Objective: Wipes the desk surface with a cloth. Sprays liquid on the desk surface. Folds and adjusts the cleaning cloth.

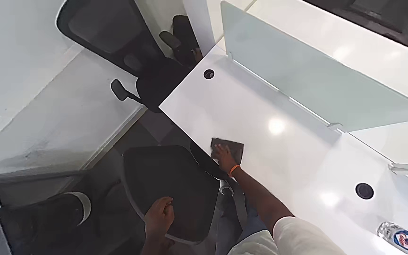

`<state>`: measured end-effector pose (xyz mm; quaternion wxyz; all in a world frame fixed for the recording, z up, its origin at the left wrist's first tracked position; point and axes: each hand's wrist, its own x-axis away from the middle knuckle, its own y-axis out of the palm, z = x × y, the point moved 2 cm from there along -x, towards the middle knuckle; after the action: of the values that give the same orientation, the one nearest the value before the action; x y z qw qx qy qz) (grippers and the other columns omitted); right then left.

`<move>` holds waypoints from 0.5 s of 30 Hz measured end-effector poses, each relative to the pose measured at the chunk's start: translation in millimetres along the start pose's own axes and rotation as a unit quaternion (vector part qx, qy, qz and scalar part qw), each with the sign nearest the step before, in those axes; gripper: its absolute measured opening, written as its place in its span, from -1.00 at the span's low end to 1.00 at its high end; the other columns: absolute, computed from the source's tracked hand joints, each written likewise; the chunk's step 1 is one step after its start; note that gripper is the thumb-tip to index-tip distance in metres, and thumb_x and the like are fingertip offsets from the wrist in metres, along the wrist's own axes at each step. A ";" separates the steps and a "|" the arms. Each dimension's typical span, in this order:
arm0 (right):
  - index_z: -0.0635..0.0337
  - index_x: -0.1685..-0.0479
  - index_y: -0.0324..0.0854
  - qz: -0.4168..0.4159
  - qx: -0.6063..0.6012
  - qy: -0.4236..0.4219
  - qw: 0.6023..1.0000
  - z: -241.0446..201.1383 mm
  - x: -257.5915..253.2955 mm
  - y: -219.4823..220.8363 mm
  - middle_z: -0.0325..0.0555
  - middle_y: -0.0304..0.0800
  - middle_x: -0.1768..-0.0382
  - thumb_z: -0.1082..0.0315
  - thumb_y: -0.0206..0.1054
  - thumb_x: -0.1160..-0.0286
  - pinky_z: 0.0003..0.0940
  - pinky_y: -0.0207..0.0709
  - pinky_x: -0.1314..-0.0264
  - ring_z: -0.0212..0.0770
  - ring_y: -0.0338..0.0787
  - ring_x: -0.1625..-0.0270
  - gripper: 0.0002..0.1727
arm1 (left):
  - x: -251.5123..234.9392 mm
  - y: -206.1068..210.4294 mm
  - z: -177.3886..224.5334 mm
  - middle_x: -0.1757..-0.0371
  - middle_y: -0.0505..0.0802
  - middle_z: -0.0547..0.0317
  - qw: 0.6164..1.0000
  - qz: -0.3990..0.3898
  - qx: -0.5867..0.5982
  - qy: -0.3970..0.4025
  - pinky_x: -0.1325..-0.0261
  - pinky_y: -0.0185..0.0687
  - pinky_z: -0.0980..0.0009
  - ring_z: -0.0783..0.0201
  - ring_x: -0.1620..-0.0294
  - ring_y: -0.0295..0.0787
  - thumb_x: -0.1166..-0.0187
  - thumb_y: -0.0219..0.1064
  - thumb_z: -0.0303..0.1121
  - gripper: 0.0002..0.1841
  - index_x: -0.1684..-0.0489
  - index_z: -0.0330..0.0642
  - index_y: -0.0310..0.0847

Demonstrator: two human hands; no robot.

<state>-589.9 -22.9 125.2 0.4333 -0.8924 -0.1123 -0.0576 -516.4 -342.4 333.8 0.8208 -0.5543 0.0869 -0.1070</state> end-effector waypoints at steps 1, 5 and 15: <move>-0.11 -0.57 0.58 -0.027 -0.009 -0.040 0.999 -4.7 5.2 6.3 -0.16 0.15 -0.86 0.49 0.26 -0.42 0.36 -0.29 -0.88 0.01 -0.01 -0.92 -0.37 | -0.4 -1.1 -0.8 0.16 0.92 -0.08 1.000 -0.006 -0.003 -0.011 0.01 0.78 0.01 0.00 0.16 0.90 -0.37 0.12 -0.37 -0.67 0.21 -0.31 0.84; -0.07 -0.59 0.57 -0.024 -0.004 -0.057 0.998 61.2 22.1 -46.3 -0.16 0.28 -0.80 0.50 0.19 -0.51 0.11 -0.13 -0.93 -0.09 0.14 -0.88 -0.40 | 3.8 -1.1 -2.1 0.24 0.90 -0.11 0.999 -0.026 -0.019 -0.029 0.08 0.73 -0.08 -0.04 0.24 0.87 -0.41 0.13 -0.37 -0.68 0.23 -0.31 0.83; 0.00 -0.68 0.47 0.280 0.015 0.372 0.885 230.2 251.7 -123.8 0.12 0.20 -0.82 0.44 0.16 -0.55 0.28 -0.14 -0.88 0.14 0.09 -0.88 -0.39 | -0.3 -7.6 -3.5 0.23 0.90 -0.12 0.996 -0.080 -0.002 0.029 0.07 0.74 -0.10 -0.05 0.22 0.88 -0.42 0.13 -0.40 -0.70 0.21 -0.34 0.82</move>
<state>-376.0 270.2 127.5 0.4542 -0.7932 0.3112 -0.2601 -518.2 -348.3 339.6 0.8055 -0.5581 0.0662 -0.1878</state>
